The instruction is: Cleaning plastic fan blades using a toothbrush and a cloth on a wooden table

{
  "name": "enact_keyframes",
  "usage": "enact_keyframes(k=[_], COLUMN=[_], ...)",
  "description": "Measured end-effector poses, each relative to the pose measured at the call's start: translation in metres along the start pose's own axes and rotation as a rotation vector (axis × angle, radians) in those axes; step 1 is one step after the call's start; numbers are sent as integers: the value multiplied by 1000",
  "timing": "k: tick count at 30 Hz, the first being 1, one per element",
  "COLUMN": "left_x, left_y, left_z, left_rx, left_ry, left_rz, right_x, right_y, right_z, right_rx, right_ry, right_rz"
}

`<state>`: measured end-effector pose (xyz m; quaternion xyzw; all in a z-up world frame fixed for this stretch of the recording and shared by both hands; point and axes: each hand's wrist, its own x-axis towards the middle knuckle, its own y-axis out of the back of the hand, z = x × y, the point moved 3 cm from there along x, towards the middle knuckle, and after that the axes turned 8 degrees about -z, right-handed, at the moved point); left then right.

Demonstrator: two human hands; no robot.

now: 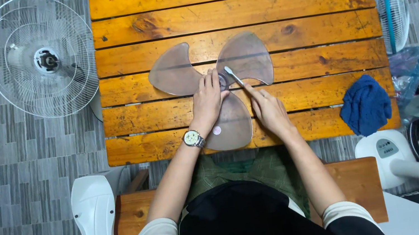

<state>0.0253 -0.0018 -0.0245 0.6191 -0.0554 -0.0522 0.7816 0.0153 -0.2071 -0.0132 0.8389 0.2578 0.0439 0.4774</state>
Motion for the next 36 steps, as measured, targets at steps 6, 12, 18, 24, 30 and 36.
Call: enact_keyframes(k=[6, 12, 18, 24, 30, 36], left_x=[-1, -5, -2, -5, -1, 0], left_y=[-2, 8, -14, 1, -3, -7], left_z=[1, 5, 1, 5, 2, 2], left_rx=[0, 10, 83, -15, -2, 34], left_ry=[8, 7, 31, 23, 19, 20], left_rz=[8, 21, 37, 18, 22, 8], right_x=[-9, -18, -20, -10, -14, -16], right_y=[0, 2, -8, -12, 17, -8], right_z=[6, 11, 26, 17, 24, 1], right_rx=[20, 26, 12, -70, 16, 79], right_ry=[21, 14, -24, -26, -119, -10], right_rz=[1, -29, 18, 40, 159, 142])
